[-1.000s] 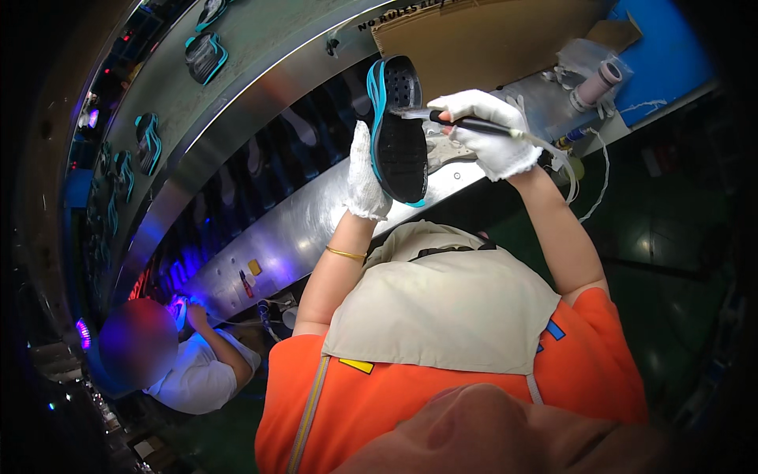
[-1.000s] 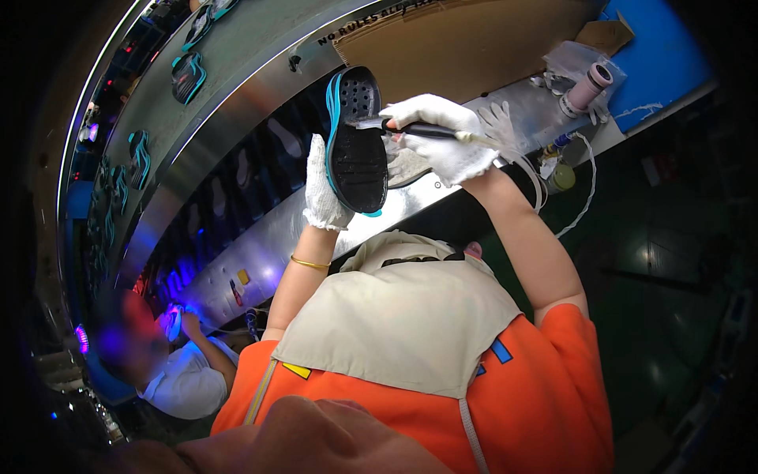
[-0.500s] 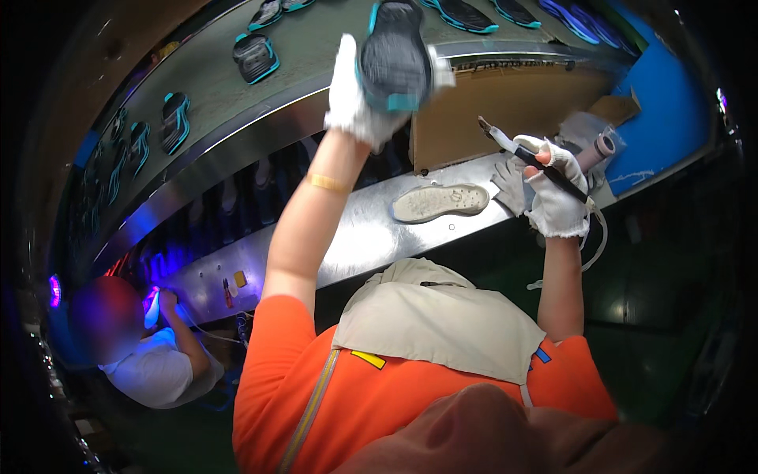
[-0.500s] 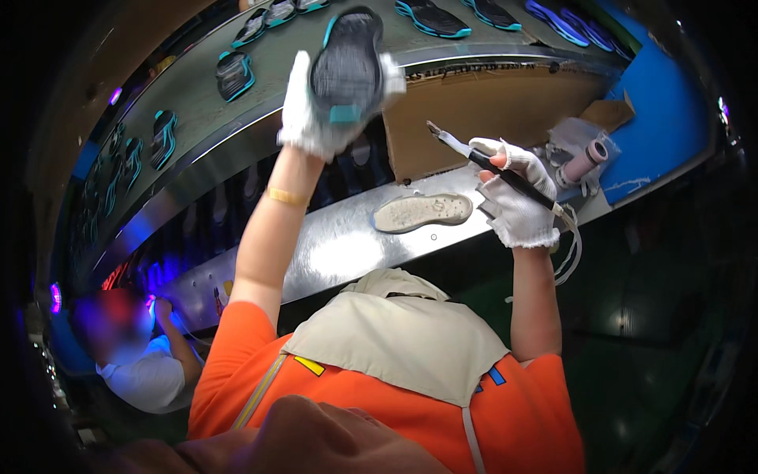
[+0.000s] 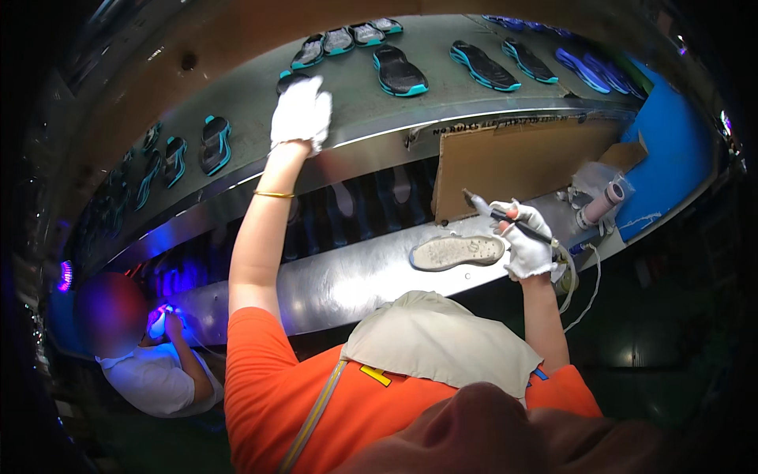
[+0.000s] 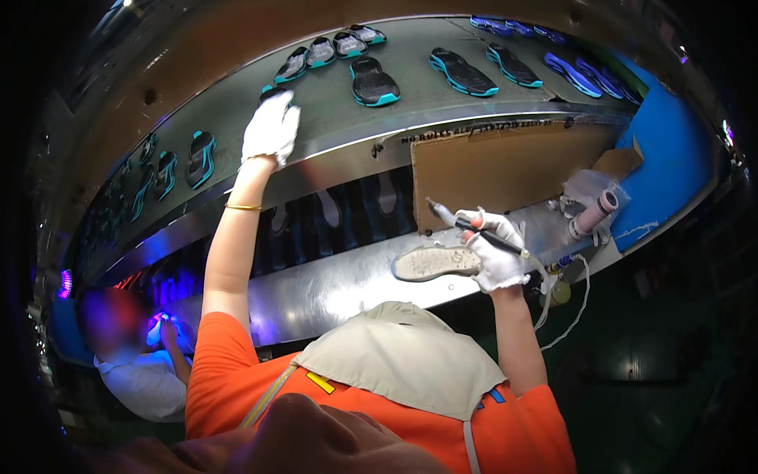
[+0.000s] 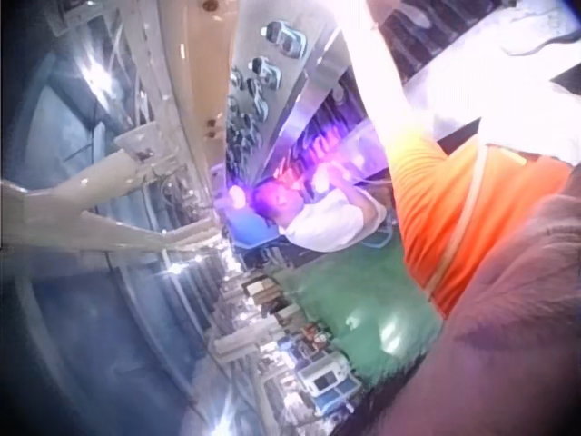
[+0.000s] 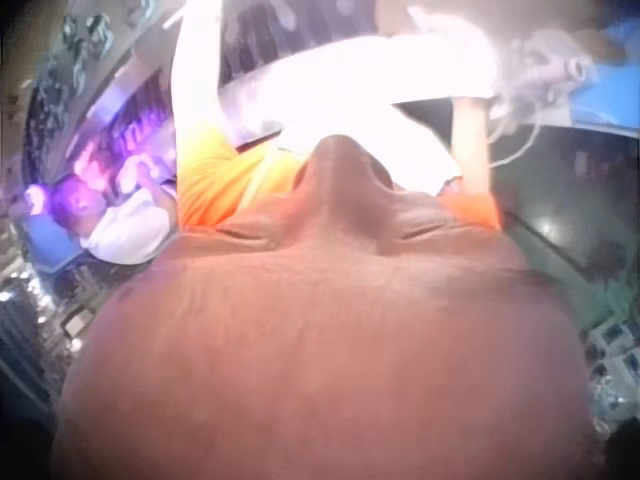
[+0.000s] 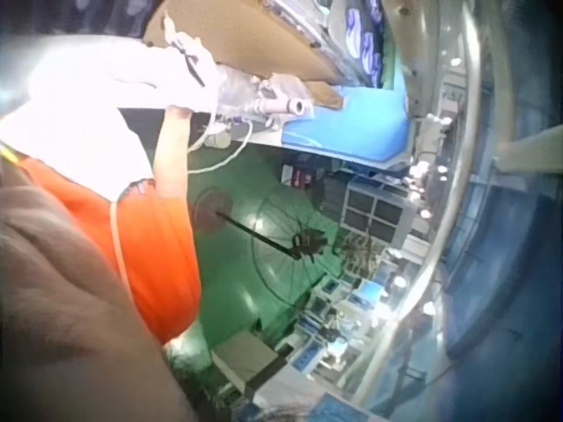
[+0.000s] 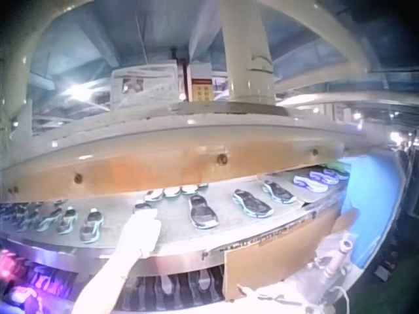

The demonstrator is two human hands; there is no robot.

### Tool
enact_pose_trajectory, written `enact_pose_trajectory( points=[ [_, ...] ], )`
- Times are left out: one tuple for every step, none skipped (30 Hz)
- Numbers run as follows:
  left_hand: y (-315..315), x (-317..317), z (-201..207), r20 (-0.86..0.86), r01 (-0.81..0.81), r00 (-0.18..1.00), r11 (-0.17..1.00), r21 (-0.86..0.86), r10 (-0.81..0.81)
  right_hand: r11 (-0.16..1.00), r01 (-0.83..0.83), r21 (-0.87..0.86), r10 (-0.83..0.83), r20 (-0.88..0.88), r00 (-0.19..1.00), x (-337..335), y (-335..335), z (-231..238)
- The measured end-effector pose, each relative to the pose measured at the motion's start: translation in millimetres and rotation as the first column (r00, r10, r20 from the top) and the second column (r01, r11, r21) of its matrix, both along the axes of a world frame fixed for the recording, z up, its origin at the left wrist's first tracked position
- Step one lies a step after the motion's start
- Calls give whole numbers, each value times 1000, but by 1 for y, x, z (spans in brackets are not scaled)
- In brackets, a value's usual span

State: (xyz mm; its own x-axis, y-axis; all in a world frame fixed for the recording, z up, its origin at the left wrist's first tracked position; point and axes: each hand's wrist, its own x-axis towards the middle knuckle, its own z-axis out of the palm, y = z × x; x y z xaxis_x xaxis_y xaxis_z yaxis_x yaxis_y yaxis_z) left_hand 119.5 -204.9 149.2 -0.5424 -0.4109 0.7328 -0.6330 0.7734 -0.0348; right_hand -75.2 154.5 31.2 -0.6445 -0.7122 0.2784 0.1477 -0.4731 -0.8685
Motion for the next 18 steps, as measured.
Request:
enact_pose_trajectory(
  points=[
    [12,4,17,233,-159,967,955,249,100,999,-38,-16,38,40,998,-1,-1,-4],
    [-6,18,1,158,-49,987,983,179,20,996,-80,-37,83,77,994,-1,-4,-8],
    [-6,30,4,115,19,993,990,137,-35,993,-110,-49,114,86,990,-1,-6,-10],
    [1,33,6,75,96,992,990,106,-104,995,-92,-29,94,90,991,-1,-6,-10],
    [6,35,14,84,67,994,992,109,-76,997,-73,-11,73,93,993,-1,-6,-7],
    [7,40,22,35,100,994,993,56,-102,998,-69,5,68,97,993,1,-9,-5],
    [6,41,25,0,78,997,995,55,-78,997,-70,12,68,117,991,2,-10,-4],
    [4,41,27,-34,57,998,997,54,-55,997,-77,7,75,123,990,2,-13,-6],
    [-1,39,29,-22,-27,999,981,190,32,997,-81,3,80,133,988,2,-13,-9],
    [1,36,26,41,-111,994,951,290,103,997,-83,-2,82,143,986,2,-14,-10],
    [4,32,22,112,-197,980,904,379,167,998,-69,16,66,118,991,3,-15,-9],
    [7,24,15,195,-281,957,840,464,212,995,-97,-26,99,123,987,3,-13,-12],
    [6,24,15,195,-274,961,793,544,198,996,-78,-43,81,66,995,3,-14,-15],
    [10,26,13,76,-189,982,837,513,175,996,-60,-60,61,9,998,1,-15,-18],
    [10,27,6,-120,20,991,824,566,58,998,-51,-32,51,-12,999,0,-12,-20],
    [11,28,-1,-318,229,947,784,577,-42,998,-62,-8,62,24,998,-3,-10,-25],
    [16,26,-10,-535,389,844,733,558,-41,998,-56,14,55,77,996,-5,-9,-27],
    [23,20,-25,-786,626,612,662,411,-91,999,-34,29,31,87,996,-7,-7,-28]
  ],
)
